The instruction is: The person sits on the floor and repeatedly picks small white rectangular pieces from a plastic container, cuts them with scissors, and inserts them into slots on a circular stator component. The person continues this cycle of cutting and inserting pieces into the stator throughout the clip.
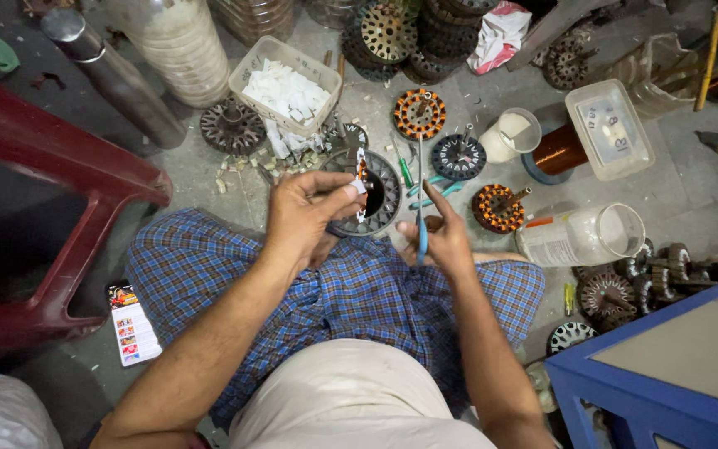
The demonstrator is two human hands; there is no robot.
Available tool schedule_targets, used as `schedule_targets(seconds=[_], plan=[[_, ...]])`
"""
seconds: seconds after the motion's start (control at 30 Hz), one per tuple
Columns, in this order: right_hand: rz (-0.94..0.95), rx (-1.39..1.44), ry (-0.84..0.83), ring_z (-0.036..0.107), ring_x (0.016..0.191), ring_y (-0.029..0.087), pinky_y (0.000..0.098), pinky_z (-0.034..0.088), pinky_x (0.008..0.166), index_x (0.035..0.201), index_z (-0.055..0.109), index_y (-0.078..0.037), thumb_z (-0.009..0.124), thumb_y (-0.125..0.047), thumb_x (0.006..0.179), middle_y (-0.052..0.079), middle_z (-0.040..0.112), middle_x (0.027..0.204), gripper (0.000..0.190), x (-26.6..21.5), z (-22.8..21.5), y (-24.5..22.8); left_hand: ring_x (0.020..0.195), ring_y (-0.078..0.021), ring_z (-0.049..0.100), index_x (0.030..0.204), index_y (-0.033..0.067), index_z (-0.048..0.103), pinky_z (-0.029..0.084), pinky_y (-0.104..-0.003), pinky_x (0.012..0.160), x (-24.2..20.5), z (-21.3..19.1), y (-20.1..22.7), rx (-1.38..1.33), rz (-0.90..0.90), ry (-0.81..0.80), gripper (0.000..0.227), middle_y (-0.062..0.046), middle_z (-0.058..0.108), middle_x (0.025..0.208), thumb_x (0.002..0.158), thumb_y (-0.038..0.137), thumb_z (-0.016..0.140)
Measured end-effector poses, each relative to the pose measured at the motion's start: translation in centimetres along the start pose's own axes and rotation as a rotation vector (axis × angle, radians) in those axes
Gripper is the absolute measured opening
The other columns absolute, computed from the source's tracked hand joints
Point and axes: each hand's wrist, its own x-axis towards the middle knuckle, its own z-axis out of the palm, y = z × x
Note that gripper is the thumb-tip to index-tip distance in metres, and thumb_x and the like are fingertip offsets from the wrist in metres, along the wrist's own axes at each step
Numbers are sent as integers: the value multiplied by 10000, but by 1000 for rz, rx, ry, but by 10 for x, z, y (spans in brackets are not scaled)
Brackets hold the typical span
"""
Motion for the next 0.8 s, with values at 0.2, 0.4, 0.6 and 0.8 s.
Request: schedule_targets(seconds=[0.2,0.4,0.6,0.8], plan=[[-116,-725,17,726,750,323,423,570,637,1423,607,-98,856,-143,716,204,729,922,751,74,-10,77,840,-193,772,1102,-30,690,661,-281,746,-2,-9,9,-46,-10,39,248,-86,753,954,858,-4,729],[-120,-1327,-32,702,970,407,513,569,806,1110,710,-65,795,-357,804,222,705,1101,432,99,6,132,725,-111,608,1185,-40,778,516,-226,656,3,-20,1,233,65,53,297,-101,738,899,900,38,804],[-162,-849,53,726,830,336,439,581,767,1209,649,37,792,-201,785,213,744,1023,507,80,3,92,772,-129,729,1075,-39,736,623,-252,730,8,-26,-11,-15,-35,9,204,-94,769,934,893,46,768],[-304,59,215,725,796,185,303,619,732,1147,726,61,745,-57,940,152,763,958,239,16,18,5,758,-139,728,1059,-28,743,624,-265,691,4,-27,-20,0,-131,0,173,-107,757,905,897,31,755]])
